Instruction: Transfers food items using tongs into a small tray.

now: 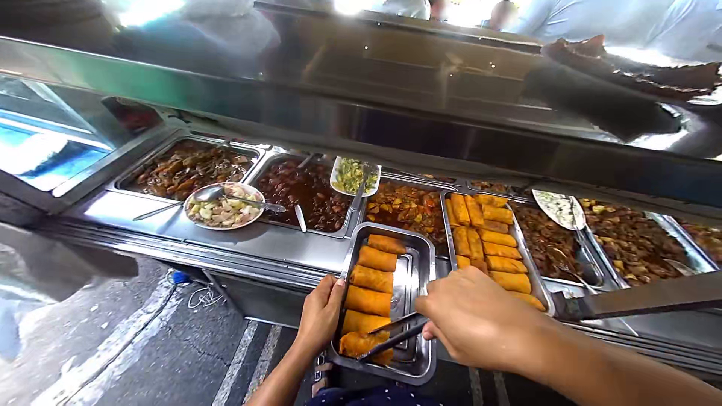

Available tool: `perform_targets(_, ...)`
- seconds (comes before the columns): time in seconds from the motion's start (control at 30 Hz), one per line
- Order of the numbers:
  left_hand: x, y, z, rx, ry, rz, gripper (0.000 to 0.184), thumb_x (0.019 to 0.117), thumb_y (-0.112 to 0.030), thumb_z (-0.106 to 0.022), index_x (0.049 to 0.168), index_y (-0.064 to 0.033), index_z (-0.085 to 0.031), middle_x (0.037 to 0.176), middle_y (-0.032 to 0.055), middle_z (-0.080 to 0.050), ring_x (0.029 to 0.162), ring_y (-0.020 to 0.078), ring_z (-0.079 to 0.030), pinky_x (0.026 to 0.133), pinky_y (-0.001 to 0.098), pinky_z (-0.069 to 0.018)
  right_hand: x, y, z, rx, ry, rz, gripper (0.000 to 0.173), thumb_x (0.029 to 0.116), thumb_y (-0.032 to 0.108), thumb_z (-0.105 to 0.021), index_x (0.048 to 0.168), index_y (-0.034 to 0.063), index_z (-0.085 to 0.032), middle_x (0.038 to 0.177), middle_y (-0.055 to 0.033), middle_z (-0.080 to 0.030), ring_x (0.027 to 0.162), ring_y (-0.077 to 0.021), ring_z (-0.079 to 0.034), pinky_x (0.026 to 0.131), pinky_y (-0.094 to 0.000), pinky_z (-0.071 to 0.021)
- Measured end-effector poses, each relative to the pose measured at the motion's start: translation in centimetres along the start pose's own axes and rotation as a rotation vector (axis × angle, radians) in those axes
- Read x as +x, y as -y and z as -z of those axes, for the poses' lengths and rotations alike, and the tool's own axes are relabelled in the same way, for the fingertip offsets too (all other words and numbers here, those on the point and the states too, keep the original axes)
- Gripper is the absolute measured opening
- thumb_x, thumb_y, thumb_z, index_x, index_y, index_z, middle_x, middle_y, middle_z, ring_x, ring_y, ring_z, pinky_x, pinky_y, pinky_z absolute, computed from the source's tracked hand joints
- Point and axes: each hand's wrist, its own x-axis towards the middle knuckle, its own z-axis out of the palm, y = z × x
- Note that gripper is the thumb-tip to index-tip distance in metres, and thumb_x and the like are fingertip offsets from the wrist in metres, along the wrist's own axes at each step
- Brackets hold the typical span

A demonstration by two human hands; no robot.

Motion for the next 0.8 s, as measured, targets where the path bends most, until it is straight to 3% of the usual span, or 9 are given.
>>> perform_targets(0.13,0.3,0.0,0.1,-0.058,0.023,0.024,0.029,0.104,-0.03,-0.045,0.09,-0.0114,-0.062,0.069,-0.0014,-0.057,0.065,0.0114,-0.058,0.064,0.0347,-0.0494,-0.7,4.2,-0.3,-0.025,-0.053,-0.102,0.026,0.1045,0.016,-0.052,0.107,-0.0062,-0.066,0.097,-0.0264,-0.067,0.087,-0.0434,-0.068,0.069,-0.0557,-0.0524)
perform_targets(0.23,0.4,0.2,0.0,-0.088,0.014,0.026,0.028,0.1039,-0.029,-0.046,0.089,-0.0116,-0.062,0.068,-0.0019,-0.056,0.064,0.0111,-0.057,0.062,0.0336,-0.0484,-0.7,6.7,-3.8,-0.186,-0.341,-0.2,0.021,0.0964,0.002,-0.051,0.098,-0.0078,-0.07,0.083,-0.0213,-0.067,0.064,-0.0328,-0.068,0.053,-0.0417,-0.0518)
perform_targets(0.3,0.5,0.5,0.2,-0.105,0.005,0.011,0.028,0.1033,-0.029,-0.046,0.088,-0.0123,-0.062,0.067,-0.0024,-0.056,0.063,0.0107,-0.057,0.061,0.033,-0.0483,-0.7,6.3,-4.4,-0.185,-0.365,-0.191,0.025,0.1008,0.013,-0.052,0.1,-0.0048,-0.07,0.085,-0.0197,-0.067,0.064,-0.0309,-0.068,0.053,-0.0402,-0.0516)
perform_targets(0.4,0.5,0.9,0.2,-0.095,0.004,-0.016,0.029,0.1039,-0.031,-0.046,0.088,-0.0129,-0.062,0.067,-0.0029,-0.056,0.062,0.0101,-0.056,0.061,0.0325,-0.0481,-1.7,4.1,-3.1,-0.03,-0.239,-0.156,0.037,0.1067,0.032,-0.051,0.112,-0.0007,-0.068,0.098,-0.0227,-0.068,0.077,-0.0378,-0.07,0.062,-0.0489,-0.0539)
perform_targets(0.5,0.5,1.1,0.1,-0.104,-0.004,-0.026,0.029,0.1033,-0.03,-0.046,0.086,-0.0134,-0.061,0.066,-0.0037,-0.055,0.061,0.0096,-0.055,0.059,0.0312,-0.0471,-2.8,1.6,-4.0,0.002,-0.337,-0.088,0.034,0.1039,0.035,-0.055,0.111,0.0062,-0.072,0.09,-0.0182,-0.068,0.072,-0.036,-0.069,0.057,-0.049,-0.0525)
perform_targets(0.67,0.3,1.1,-0.1,-0.132,-0.018,-0.027,0.028,0.1034,-0.029,-0.047,0.085,-0.0133,-0.061,0.065,-0.0038,-0.055,0.059,0.0086,-0.055,0.057,0.0293,-0.0464,-1.4,-0.2,-7.5,0.092,-0.45,-0.083,0.032,0.1033,0.036,-0.056,0.114,0.0123,-0.074,0.089,-0.0146,-0.07,0.073,-0.0343,-0.07,0.059,-0.0508,-0.054)
perform_targets(0.8,0.3,1.1,-0.1,-0.14,-0.011,-0.019,0.028,0.103,-0.03,-0.047,0.086,-0.0135,-0.061,0.064,-0.0034,-0.055,0.058,0.0092,-0.055,0.057,0.0296,-0.0469,-3.2,-4.0,-8.7,0.186,-0.686,-0.236,0.03,0.0979,0.039,-0.063,0.112,0.0171,-0.078,0.09,-0.0115,-0.074,0.079,-0.0347,-0.073,0.062,-0.059,-0.0561)
